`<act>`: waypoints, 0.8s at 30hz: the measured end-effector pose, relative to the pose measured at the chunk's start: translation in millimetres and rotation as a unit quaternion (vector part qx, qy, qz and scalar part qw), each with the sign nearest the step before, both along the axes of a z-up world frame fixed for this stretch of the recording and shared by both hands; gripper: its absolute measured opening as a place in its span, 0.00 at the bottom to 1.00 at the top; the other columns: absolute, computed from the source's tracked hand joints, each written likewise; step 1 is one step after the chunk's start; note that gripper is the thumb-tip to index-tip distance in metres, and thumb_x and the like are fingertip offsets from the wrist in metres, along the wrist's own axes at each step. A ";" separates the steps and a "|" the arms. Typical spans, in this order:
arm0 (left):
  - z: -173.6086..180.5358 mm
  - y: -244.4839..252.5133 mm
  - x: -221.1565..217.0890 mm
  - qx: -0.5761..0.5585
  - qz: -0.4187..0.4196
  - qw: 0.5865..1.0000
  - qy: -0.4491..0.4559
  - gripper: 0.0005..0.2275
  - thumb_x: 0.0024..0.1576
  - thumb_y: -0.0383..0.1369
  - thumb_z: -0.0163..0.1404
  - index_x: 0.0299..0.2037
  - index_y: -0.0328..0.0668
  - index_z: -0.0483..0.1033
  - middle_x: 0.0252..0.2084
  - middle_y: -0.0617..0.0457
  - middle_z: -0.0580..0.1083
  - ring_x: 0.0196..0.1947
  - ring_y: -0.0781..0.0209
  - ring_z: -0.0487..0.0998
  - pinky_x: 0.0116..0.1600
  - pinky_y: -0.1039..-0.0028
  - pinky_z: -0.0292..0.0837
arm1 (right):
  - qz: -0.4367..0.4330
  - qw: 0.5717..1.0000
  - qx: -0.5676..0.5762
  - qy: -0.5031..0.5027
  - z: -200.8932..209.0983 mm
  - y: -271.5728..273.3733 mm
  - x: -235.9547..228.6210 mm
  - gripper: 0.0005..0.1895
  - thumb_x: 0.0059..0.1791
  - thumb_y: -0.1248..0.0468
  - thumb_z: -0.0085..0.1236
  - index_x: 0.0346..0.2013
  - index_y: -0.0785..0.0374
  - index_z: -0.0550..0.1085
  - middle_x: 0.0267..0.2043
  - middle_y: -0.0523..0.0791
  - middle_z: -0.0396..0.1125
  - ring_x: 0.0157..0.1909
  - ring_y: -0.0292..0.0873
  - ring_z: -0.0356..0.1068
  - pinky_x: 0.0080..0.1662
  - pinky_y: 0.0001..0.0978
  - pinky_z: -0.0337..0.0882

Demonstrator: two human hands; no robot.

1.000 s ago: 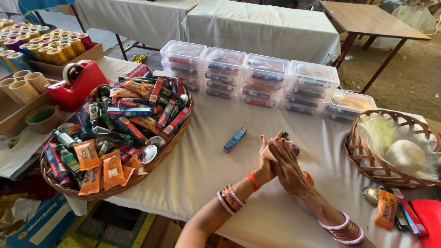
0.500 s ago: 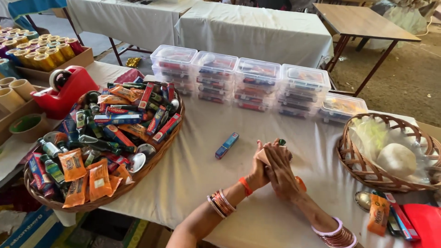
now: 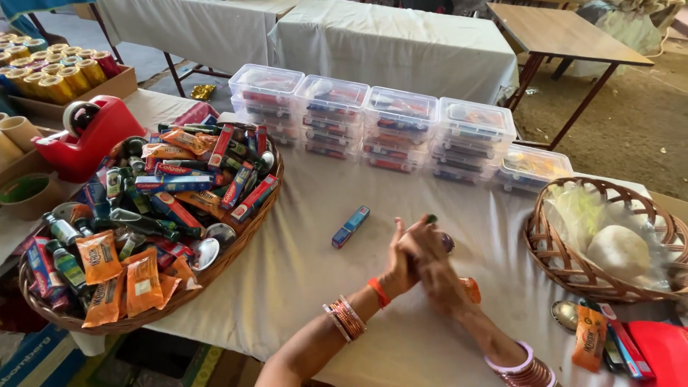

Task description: The person wipes the surfaces of several small packaged items with a cloth, including a toothpaste box, a small bottle, and a small orange packet. The person handles each item one at a time, wiping all sides before placing it on the table.

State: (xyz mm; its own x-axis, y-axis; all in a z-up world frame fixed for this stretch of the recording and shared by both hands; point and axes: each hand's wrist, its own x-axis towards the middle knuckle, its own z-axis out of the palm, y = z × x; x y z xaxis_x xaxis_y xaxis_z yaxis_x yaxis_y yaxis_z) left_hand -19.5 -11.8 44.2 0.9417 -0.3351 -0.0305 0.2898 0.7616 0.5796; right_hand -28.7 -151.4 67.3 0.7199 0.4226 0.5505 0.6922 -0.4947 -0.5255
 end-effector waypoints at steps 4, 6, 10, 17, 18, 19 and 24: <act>5.5 9.3 1.8 -0.021 0.035 0.999 0.018 0.41 0.54 0.69 0.25 0.75 0.61 0.52 0.75 0.51 0.57 0.71 0.50 0.60 0.74 0.51 0.55 | 0.035 0.997 -0.056 -0.033 0.4 10.6 -2.2 0.26 0.60 0.58 0.28 0.72 0.61 0.58 0.81 0.52 0.41 0.82 0.57 0.31 0.77 0.49 0.35; -17.0 0.9 10.1 -0.025 0.009 0.999 -0.038 0.42 0.58 0.70 0.27 0.76 0.51 0.53 0.73 0.50 0.59 0.69 0.53 0.61 0.73 0.58 0.56 | 0.057 0.992 -0.096 -0.051 3.1 10.1 -5.2 0.26 0.60 0.58 0.28 0.72 0.60 0.59 0.81 0.52 0.41 0.82 0.57 0.31 0.77 0.50 0.35; -12.7 -17.8 -8.9 0.001 -0.050 0.996 -0.073 0.43 0.61 0.69 0.30 0.77 0.45 0.55 0.74 0.49 0.60 0.69 0.55 0.61 0.72 0.64 0.56 | -0.004 0.998 0.049 -0.025 11.8 -9.8 13.2 0.28 0.62 0.56 0.23 0.74 0.68 0.53 0.81 0.57 0.33 0.82 0.58 0.26 0.76 0.52 0.30; -38.9 -15.3 4.0 0.001 0.015 0.995 -0.101 0.37 0.62 0.63 0.32 0.74 0.46 0.59 0.74 0.44 0.60 0.70 0.52 0.63 0.73 0.62 0.59 | -0.010 0.998 0.054 -0.021 -22.5 6.7 7.3 0.28 0.60 0.60 0.26 0.74 0.67 0.56 0.81 0.54 0.38 0.82 0.55 0.31 0.77 0.51 0.29; -44.9 -15.5 8.7 -0.008 0.094 0.985 -0.143 0.34 0.64 0.59 0.36 0.74 0.46 0.59 0.76 0.46 0.58 0.73 0.53 0.62 0.75 0.61 0.58 | 0.069 0.997 0.032 -0.020 -21.8 14.6 0.3 0.28 0.59 0.63 0.31 0.74 0.69 0.56 0.81 0.52 0.43 0.83 0.55 0.34 0.77 0.53 0.28; -36.1 -8.3 9.2 -0.011 0.079 0.987 -0.139 0.34 0.64 0.59 0.36 0.74 0.46 0.59 0.76 0.46 0.58 0.73 0.53 0.62 0.75 0.61 0.58 | 0.054 0.998 0.030 -0.017 -17.2 16.7 -7.9 0.28 0.59 0.63 0.31 0.74 0.69 0.56 0.81 0.52 0.43 0.83 0.55 0.34 0.77 0.53 0.28; 0.8 12.6 -1.3 -0.112 0.041 0.991 -0.056 0.38 0.59 0.67 0.28 0.74 0.56 0.59 0.72 0.51 0.63 0.70 0.54 0.63 0.72 0.59 0.60 | 0.073 0.995 -0.066 -0.021 -2.9 26.4 -16.6 0.30 0.59 0.58 0.33 0.75 0.67 0.56 0.81 0.53 0.42 0.83 0.55 0.32 0.78 0.51 0.32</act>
